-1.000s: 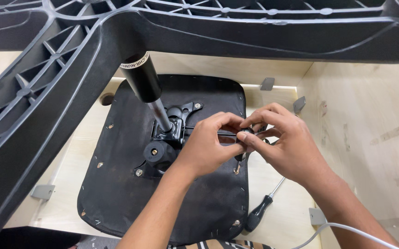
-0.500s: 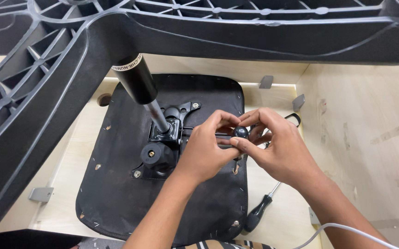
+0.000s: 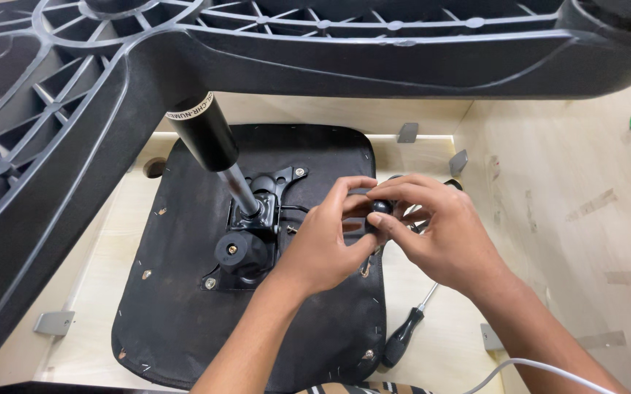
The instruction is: The person attaches a black plastic knob to a metal rod on the underside of an electric fan base using a screwdriver. They tighten the knob to secure it in place.
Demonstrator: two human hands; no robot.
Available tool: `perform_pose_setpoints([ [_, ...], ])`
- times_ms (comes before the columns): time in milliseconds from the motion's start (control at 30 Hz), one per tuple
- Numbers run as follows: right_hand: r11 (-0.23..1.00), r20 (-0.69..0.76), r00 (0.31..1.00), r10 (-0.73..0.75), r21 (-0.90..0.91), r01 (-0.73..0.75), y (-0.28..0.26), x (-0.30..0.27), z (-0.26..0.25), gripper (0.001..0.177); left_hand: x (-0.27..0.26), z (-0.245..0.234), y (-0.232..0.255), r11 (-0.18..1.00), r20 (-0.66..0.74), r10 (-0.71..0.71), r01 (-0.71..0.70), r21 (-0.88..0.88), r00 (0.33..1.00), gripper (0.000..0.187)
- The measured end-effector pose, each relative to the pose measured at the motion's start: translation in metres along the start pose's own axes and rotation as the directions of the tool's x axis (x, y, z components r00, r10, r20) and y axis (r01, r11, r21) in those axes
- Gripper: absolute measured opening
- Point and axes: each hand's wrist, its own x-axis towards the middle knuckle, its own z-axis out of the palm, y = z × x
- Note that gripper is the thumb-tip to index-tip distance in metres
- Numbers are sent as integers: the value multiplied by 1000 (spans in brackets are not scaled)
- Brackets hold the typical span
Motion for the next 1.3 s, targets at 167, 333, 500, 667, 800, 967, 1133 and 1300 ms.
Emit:
perform_pose_setpoints([
  [167, 973, 28, 976, 217, -81, -214, -5, 2, 5, 35, 6, 0, 4, 992, -39, -51, 55, 112, 998, 49],
  [333, 970, 50, 972, 228, -98, -223, -6, 2, -2, 38, 3, 3, 1, 1000, 33, -22, 22, 16, 999, 61],
  [500, 990, 115, 983, 142, -28, -140, -12, -2, -9, 28, 7, 2, -1, 999, 66, -33, 31, 40, 997, 73],
  [667, 973, 28, 973, 229, -36, -228, -23, -4, -8, 27, 4, 5, 6, 991, 40, -3, -2, 133, 999, 68],
  [800, 964, -27, 978, 207, -164, -209, -28, -2, -5, 37, 4, 10, 6, 986, -43, -48, 54, 160, 998, 59],
  [967, 959, 58, 972, 228, -183, -214, -21, -3, -6, 35, 0, 9, 1, 999, 6, -25, 25, 21, 1000, 58],
  [1133, 997, 47, 997, -65, -44, 67, -15, -12, -8, 28, -1, -3, 2, 989, 80, -75, 64, 132, 994, 69],
  [1300, 979, 20, 986, 166, -121, -162, -18, -2, -9, 27, -4, 3, 6, 986, 124, -39, 18, 168, 992, 76],
])
